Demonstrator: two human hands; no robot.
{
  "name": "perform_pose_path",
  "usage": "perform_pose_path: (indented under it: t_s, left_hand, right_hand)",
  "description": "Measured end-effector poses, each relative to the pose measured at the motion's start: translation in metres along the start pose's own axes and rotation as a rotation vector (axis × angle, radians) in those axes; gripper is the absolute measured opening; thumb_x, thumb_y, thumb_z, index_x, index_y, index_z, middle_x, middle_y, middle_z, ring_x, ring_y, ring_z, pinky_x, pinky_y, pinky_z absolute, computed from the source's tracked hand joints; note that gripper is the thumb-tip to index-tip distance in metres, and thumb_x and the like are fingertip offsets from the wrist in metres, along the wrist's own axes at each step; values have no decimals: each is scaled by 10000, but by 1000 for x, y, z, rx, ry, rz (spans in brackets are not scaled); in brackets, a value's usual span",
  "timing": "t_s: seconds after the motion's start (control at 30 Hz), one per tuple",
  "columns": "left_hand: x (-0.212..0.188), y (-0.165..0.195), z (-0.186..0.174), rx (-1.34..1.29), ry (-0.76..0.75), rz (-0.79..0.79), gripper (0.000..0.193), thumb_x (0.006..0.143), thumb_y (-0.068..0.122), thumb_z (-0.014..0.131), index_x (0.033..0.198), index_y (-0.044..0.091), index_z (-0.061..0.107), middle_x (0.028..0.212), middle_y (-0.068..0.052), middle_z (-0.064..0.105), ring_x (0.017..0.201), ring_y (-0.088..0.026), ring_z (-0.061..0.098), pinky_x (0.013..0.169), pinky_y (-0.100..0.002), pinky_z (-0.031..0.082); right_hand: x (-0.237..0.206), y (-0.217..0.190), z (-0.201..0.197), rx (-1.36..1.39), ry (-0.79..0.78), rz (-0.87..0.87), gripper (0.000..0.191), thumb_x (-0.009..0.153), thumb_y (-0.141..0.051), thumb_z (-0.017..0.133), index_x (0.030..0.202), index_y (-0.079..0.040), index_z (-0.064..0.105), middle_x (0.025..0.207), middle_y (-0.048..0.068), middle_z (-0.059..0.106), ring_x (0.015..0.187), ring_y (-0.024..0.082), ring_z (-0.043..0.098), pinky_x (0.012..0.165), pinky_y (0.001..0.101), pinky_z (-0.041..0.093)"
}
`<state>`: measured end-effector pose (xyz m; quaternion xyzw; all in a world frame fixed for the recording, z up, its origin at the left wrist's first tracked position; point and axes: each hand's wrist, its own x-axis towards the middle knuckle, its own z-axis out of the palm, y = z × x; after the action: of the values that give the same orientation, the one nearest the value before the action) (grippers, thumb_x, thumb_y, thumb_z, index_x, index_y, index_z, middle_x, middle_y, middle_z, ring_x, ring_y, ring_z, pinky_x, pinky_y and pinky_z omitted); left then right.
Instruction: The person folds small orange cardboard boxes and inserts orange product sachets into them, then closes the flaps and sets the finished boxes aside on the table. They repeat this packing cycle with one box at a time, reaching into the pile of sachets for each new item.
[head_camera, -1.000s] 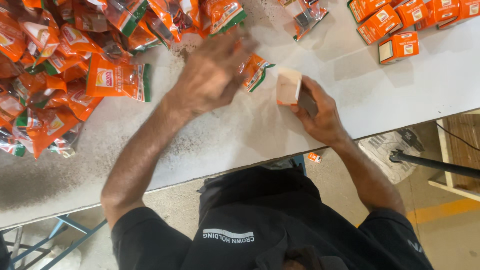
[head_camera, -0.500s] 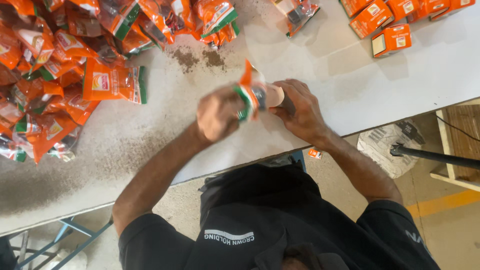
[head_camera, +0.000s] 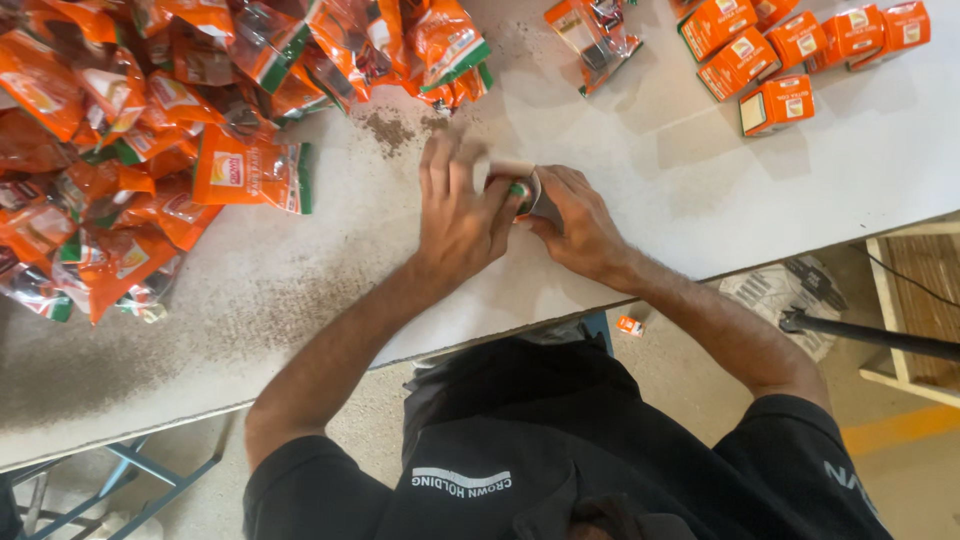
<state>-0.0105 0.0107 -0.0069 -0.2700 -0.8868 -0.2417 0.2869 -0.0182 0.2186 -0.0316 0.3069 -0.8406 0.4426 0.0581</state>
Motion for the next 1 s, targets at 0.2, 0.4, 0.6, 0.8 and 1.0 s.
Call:
perform_pose_path:
  t_s: [0.2, 0.4, 0.6, 0.8, 1.0]
  left_hand:
    - [8, -1, 3, -293, 81, -354, 158, 892, 75, 745, 1022, 14, 679, 1413, -221, 416, 1202, -369, 554, 946, -432, 527]
    - [-4, -35, 18, -665, -88, -834, 144, 905, 45, 718, 1047, 25, 704, 834, -63, 714, 639, -71, 538, 552, -270, 431]
    - [-12, -47, 35, -620, 65, -736, 106, 884, -15, 634, 969, -3, 572, 776, -18, 636, 677, -58, 592, 578, -239, 487]
    - [-8, -70, -9, -1260, -279, -786, 372, 828, 53, 531, 1170, 66, 677, 849, -18, 691, 666, -78, 634, 614, -226, 529]
    - [-5, -73, 2, -1137, -295, -895, 166, 898, 21, 701, 1049, 1, 634, 836, -83, 696, 682, -101, 667, 561, -284, 539]
  right_hand:
    - [21, 0, 9, -5, -41, -28, 649, 847, -43, 810, 1403, 47, 486, 1311, 246, 599, 1215, 471, 563, 1013, 513, 476]
    - [35, 7, 21, 185, -29, -50, 702, 948, -78, 769, 1497, 28, 344, 1377, 214, 591, 1271, 424, 592, 1050, 476, 482]
    - [40, 1, 21, 27, -43, -189, 574, 914, -28, 767, 1426, -4, 509, 1352, 205, 632, 1279, 404, 612, 1051, 470, 503]
    - [53, -8, 14, -74, -68, -244, 517, 878, -46, 778, 1347, -1, 565, 1308, 201, 643, 1239, 392, 612, 1032, 491, 491]
    - [51, -7, 11, -66, -82, -228, 435, 879, -46, 770, 1267, -32, 576, 1314, 178, 648, 1241, 395, 624, 1024, 496, 504]
